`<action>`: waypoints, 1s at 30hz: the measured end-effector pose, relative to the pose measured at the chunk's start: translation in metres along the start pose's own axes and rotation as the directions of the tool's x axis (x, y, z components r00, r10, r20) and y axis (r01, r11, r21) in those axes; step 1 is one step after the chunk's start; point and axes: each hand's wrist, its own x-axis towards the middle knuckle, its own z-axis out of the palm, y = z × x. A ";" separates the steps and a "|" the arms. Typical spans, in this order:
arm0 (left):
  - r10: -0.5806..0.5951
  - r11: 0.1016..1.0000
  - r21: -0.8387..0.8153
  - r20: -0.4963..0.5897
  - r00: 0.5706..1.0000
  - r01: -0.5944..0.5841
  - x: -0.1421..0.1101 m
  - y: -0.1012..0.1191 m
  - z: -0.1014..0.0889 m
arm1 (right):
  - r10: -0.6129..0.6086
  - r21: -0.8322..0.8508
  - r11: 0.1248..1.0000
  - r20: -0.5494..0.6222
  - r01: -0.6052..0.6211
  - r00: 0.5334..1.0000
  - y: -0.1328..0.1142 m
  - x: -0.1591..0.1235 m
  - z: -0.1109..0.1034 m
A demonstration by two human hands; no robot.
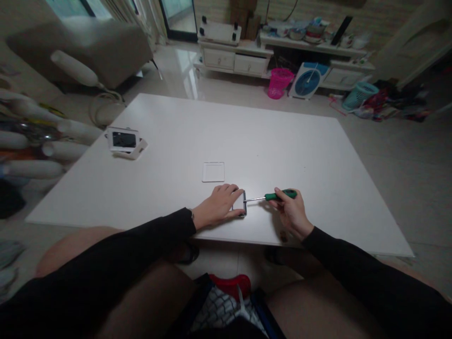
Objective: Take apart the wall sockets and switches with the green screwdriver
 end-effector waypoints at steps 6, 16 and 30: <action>-0.154 0.884 -0.458 -0.098 0.983 0.093 0.007 -0.006 -0.017 | -0.042 -0.007 0.999 -0.021 0.042 0.999 -0.019 0.002 0.006; -0.598 -0.161 -0.985 0.142 0.789 0.054 0.021 -0.037 -0.056 | -0.069 0.010 0.998 -0.014 0.069 0.998 -0.045 0.002 0.005; -0.755 0.396 -0.851 -0.086 0.650 0.346 0.015 -0.086 -0.068 | -0.290 0.057 0.957 0.158 0.285 0.944 -0.122 -0.002 -0.001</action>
